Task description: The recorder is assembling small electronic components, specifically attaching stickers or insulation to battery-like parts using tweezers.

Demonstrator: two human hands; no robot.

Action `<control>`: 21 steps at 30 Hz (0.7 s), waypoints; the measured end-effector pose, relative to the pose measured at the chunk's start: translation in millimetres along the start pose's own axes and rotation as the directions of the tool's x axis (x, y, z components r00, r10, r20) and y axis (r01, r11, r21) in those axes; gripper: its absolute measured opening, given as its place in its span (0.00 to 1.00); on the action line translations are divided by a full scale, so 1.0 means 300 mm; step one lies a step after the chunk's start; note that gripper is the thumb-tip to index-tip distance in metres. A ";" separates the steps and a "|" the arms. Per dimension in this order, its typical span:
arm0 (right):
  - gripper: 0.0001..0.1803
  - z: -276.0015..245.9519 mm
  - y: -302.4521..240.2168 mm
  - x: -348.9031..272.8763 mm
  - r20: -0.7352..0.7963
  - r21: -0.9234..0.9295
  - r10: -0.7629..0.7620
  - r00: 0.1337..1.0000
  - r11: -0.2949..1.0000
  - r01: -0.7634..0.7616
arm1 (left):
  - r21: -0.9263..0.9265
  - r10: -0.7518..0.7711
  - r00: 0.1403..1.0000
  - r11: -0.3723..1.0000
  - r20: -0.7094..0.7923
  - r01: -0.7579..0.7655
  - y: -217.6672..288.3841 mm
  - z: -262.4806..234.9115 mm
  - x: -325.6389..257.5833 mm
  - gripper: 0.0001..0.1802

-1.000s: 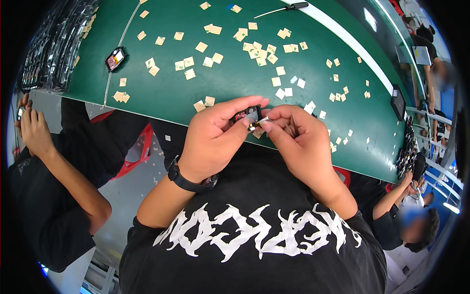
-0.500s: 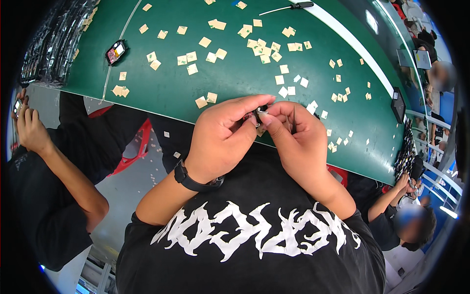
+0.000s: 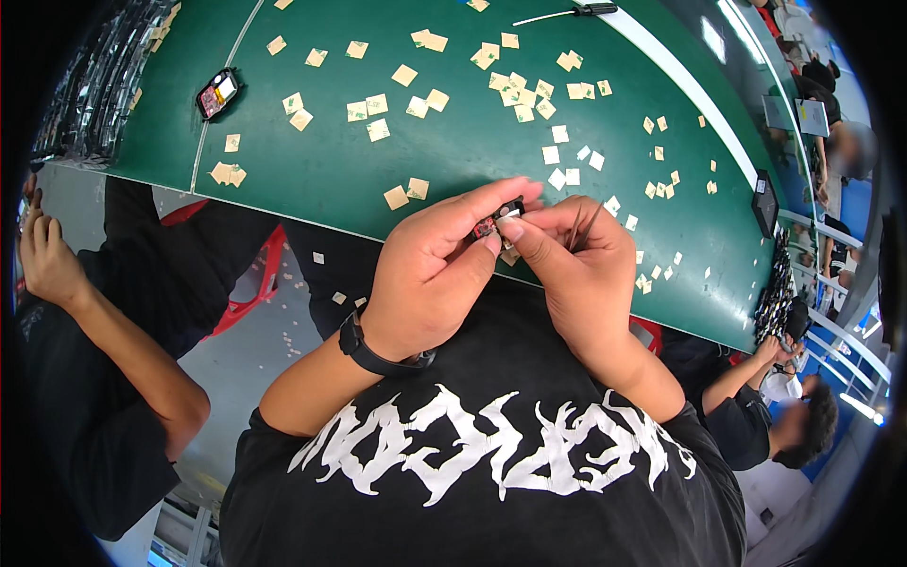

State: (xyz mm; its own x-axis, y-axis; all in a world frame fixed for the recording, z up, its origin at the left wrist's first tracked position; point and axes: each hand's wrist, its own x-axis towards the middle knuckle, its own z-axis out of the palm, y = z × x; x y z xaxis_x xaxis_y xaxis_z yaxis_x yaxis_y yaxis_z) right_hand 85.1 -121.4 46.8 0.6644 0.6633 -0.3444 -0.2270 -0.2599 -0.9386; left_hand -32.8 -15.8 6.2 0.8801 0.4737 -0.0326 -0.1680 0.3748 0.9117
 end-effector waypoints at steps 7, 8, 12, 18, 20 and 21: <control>0.14 -0.010 -0.002 0.009 0.080 -0.151 0.048 0.996 0.988 -0.035 | 0.027 -0.048 0.993 0.999 0.105 0.045 0.025 -0.047 -0.023 0.24; 0.14 -0.009 -0.006 0.009 0.084 -0.157 0.047 0.995 0.987 -0.033 | 0.023 -0.043 0.994 0.999 0.100 0.041 0.024 -0.051 -0.024 0.24; 0.11 -0.003 -0.039 -0.003 0.145 -0.171 0.134 0.980 0.979 -0.109 | -0.043 0.016 0.992 0.999 0.122 -0.011 0.024 -0.053 -0.027 0.27; 0.08 -0.032 -0.062 -0.015 0.144 -0.248 0.141 0.979 0.963 -0.102 | 0.312 -0.011 1.000 0.950 0.018 0.005 0.058 -0.044 -0.036 0.25; 0.08 -0.039 -0.051 -0.015 0.164 -0.189 0.178 0.970 0.971 -0.146 | 0.103 -0.253 0.962 0.965 0.101 0.243 0.074 -0.047 -0.041 0.21; 0.08 -0.041 -0.051 -0.018 0.163 -0.188 0.180 0.970 0.971 -0.148 | 0.140 -0.167 0.983 0.978 0.080 0.155 0.047 -0.041 -0.043 0.20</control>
State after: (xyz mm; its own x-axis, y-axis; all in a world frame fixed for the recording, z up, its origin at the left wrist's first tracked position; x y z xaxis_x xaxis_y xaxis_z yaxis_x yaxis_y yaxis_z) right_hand 93.6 -129.6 63.2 0.4880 0.7109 -0.5064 -0.1855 -0.4825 -0.8560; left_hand -52.2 -6.8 14.5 0.9286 0.3388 -0.1513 0.0341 0.3283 0.9440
